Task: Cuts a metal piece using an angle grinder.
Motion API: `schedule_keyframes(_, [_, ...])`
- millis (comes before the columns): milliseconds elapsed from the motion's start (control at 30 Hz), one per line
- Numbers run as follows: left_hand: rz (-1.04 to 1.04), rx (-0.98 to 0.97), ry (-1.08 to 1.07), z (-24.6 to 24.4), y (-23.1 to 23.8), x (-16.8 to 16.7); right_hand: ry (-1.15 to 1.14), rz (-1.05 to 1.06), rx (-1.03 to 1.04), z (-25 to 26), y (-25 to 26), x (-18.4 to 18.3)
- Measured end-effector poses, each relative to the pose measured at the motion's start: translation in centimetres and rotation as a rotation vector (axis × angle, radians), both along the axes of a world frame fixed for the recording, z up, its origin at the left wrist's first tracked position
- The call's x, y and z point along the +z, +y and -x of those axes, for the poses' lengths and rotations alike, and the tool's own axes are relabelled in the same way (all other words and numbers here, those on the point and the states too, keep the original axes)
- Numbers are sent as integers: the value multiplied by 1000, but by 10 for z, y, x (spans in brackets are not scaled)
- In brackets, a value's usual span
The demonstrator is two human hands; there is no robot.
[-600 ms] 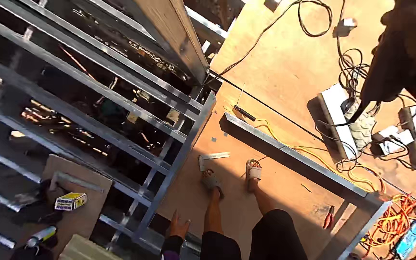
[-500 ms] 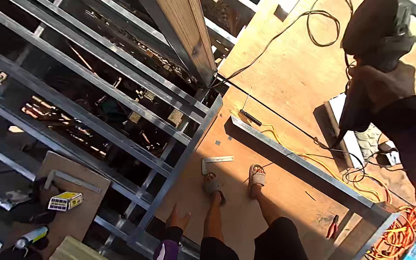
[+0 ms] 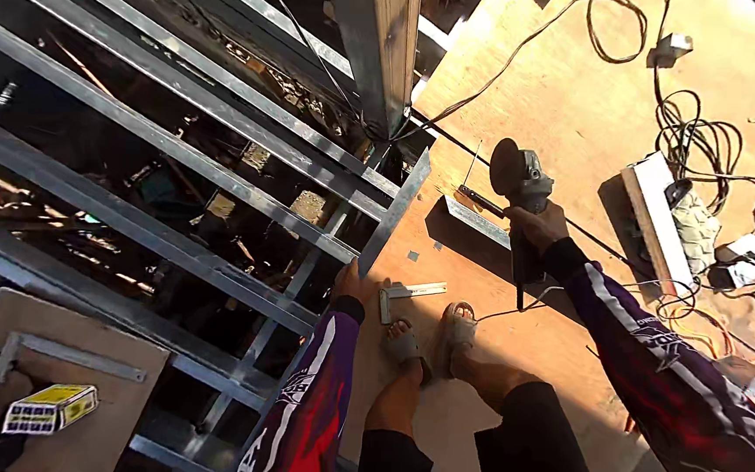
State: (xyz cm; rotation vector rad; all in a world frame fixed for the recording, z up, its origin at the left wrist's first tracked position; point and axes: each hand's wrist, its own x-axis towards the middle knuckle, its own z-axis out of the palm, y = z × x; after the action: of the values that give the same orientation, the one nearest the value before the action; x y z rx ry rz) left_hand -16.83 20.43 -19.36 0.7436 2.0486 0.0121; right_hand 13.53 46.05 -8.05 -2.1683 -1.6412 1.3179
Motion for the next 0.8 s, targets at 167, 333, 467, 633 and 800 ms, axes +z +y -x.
schedule_keyframes(167, [3,-162,71,19,25,-77,14,-17,78,34,-4,-78])
schedule_keyframes(333, [-71,-113,82,8,54,-123,1,-37,121,47,9,-161])
schedule_keyframes(467, [-90,41,184,-14,64,-141,-40,-54,160,58,22,-194])
schedule_keyframes(633, [-102,40,321,-19,63,-151,-26,-97,182,64,31,-225])
schedule_keyframes(800, [-242,15,448,-23,55,-166,-34,-92,189,67,30,-231])
